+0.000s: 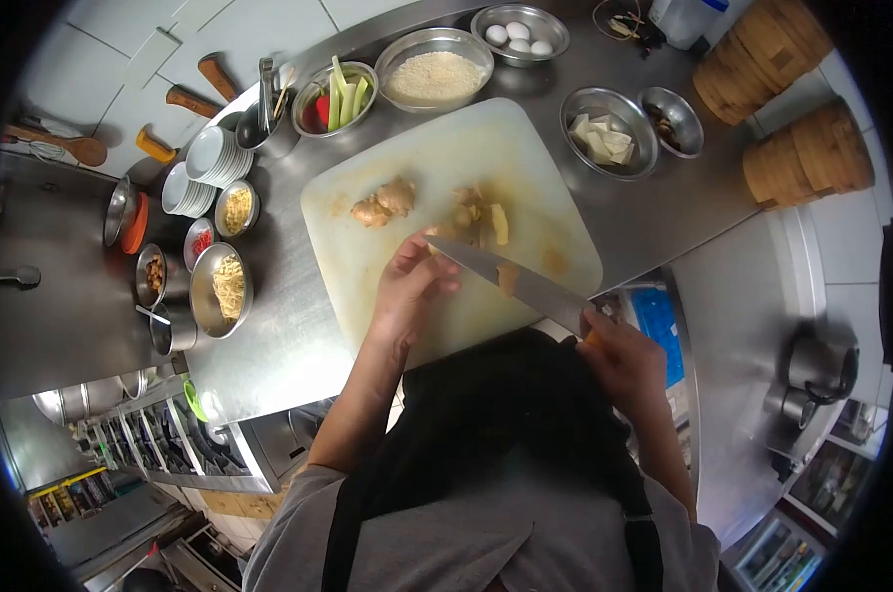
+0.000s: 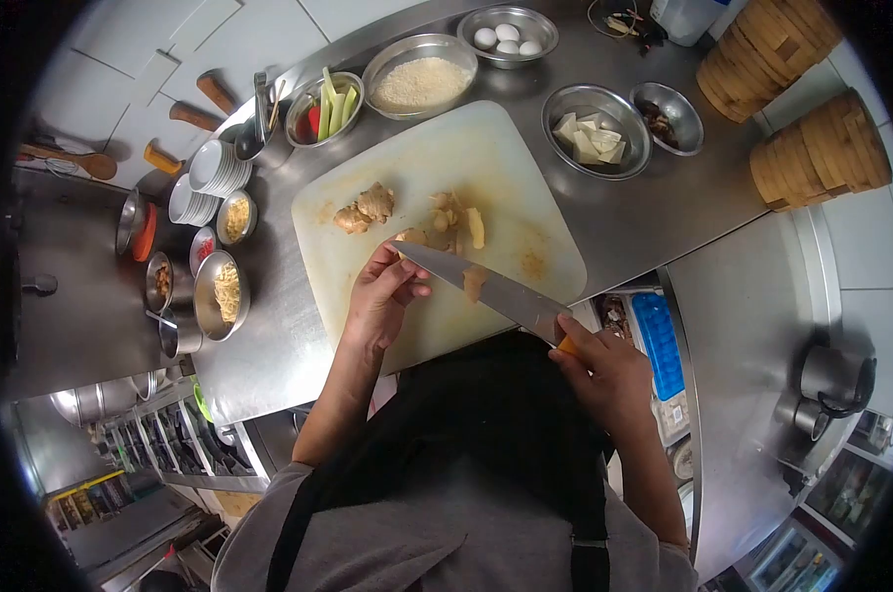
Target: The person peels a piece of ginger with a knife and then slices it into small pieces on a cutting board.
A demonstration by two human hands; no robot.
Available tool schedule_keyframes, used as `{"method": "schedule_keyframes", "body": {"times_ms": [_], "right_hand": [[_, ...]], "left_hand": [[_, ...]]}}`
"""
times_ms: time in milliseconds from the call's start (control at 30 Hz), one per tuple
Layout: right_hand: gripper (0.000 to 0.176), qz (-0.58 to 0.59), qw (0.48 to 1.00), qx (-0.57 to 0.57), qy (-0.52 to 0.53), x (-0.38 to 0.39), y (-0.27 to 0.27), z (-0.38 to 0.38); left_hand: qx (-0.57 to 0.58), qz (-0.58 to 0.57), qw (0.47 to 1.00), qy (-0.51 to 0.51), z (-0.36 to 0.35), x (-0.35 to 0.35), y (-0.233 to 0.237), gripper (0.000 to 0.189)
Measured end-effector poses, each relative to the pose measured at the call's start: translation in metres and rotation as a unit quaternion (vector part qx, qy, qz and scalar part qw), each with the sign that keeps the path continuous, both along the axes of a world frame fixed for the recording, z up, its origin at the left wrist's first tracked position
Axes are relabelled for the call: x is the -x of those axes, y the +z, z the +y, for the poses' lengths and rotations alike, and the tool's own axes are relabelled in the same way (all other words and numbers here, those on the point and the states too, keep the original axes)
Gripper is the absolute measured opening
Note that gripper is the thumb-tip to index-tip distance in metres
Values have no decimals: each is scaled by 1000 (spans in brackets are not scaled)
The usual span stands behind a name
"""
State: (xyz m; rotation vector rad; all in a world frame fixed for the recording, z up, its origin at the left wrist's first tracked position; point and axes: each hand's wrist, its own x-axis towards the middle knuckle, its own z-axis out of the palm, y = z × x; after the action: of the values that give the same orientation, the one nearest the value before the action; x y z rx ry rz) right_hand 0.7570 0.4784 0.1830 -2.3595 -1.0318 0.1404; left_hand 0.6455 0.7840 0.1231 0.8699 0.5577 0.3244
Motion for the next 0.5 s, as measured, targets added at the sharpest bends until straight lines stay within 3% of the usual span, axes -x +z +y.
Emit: {"method": "schedule_keyframes", "body": {"times_ms": [500], "right_hand": [[46,-1,1000,-9,3,0,-2,6]], "left_hand": [[-44,5,999,-29,-5,4,-5,39]]}}
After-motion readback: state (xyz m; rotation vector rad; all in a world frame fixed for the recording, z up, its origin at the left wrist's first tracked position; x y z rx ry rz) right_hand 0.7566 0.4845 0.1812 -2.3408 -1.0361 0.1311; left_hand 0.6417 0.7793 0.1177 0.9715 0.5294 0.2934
